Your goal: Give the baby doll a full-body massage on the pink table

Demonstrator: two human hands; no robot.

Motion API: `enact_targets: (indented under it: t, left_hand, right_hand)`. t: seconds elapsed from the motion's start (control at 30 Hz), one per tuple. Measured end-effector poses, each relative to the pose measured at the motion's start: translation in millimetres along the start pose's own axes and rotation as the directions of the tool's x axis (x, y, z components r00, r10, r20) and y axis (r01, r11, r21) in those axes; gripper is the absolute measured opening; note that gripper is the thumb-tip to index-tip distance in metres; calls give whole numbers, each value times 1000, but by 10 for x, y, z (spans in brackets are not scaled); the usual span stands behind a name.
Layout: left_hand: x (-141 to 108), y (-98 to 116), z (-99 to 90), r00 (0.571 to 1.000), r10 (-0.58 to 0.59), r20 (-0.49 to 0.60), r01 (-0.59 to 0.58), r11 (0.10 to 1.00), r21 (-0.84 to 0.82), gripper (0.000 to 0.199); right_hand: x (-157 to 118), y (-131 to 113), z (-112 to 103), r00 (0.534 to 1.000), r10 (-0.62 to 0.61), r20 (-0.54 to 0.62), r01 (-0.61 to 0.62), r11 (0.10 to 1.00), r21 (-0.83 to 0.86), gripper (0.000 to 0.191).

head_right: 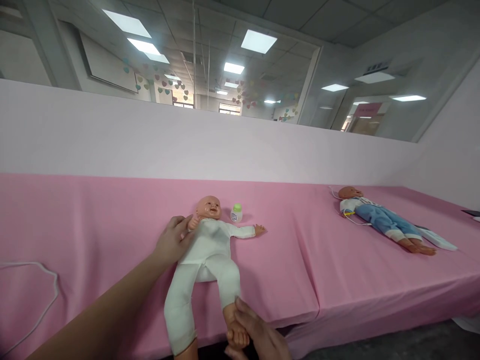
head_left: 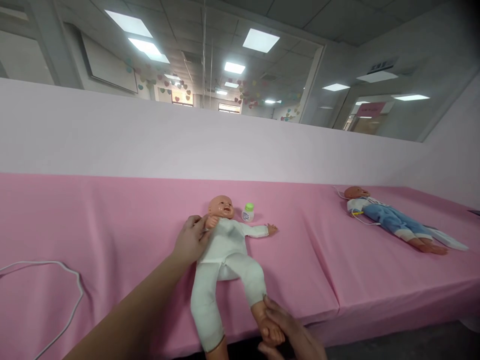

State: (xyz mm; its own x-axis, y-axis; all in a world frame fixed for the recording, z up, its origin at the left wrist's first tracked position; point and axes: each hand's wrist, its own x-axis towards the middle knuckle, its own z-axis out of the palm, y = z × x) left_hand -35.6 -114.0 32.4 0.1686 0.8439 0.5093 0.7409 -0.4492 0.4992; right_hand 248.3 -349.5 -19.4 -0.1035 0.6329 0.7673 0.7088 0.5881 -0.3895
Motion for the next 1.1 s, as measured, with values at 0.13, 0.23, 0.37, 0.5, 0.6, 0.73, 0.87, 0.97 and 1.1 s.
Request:
enact_targets:
  t: [0.13,0.23,0.37,0.5,0.6,0.73,0.87,0.97,1.1]
  left_hand:
    - [-44,162,67,977,179,114,-190,976,102,51]
    - [-74,188,69,973,193,127,-203,977,68,53]
    - [-105,158,72,972,208,113,-213,976,36,45]
    - [-108,117,82,926,334,174,-347,936,49,45]
    - [-110,95,81,914,334,233,-355,933,55,53]
    - [-120,59,100,930,285,233,-302,953,39,57]
    - [-109,33,114,967,214,140,-211,977,-38,55]
    - [-92,34,64,998,17,58,-9,992,-127,54]
    - [-40,-55,-28,950,-311,-13,282,878,-387,44]
  right_hand:
    - [377,27,-49,995,-87,42,87,996,6,52]
    - [606,-20,17,999,28,29,-28,999,16,51]
    - [796,-32,188,996,88,25,-89,994,55,51]
    - [916,7,344,993,112,24,-114,989,96,51]
    - [968,20,436,989,145,39,-149,983,111,51]
    - [982,14,495,982,184,51,-191,963,190,51]
    - [917,-36,375,976,218,24,-217,944,249,49]
    - [762,-109,177,980,196,14,-195,960,200,49]
    - [391,-208,-37,994,109,0,-108,987,121,51]
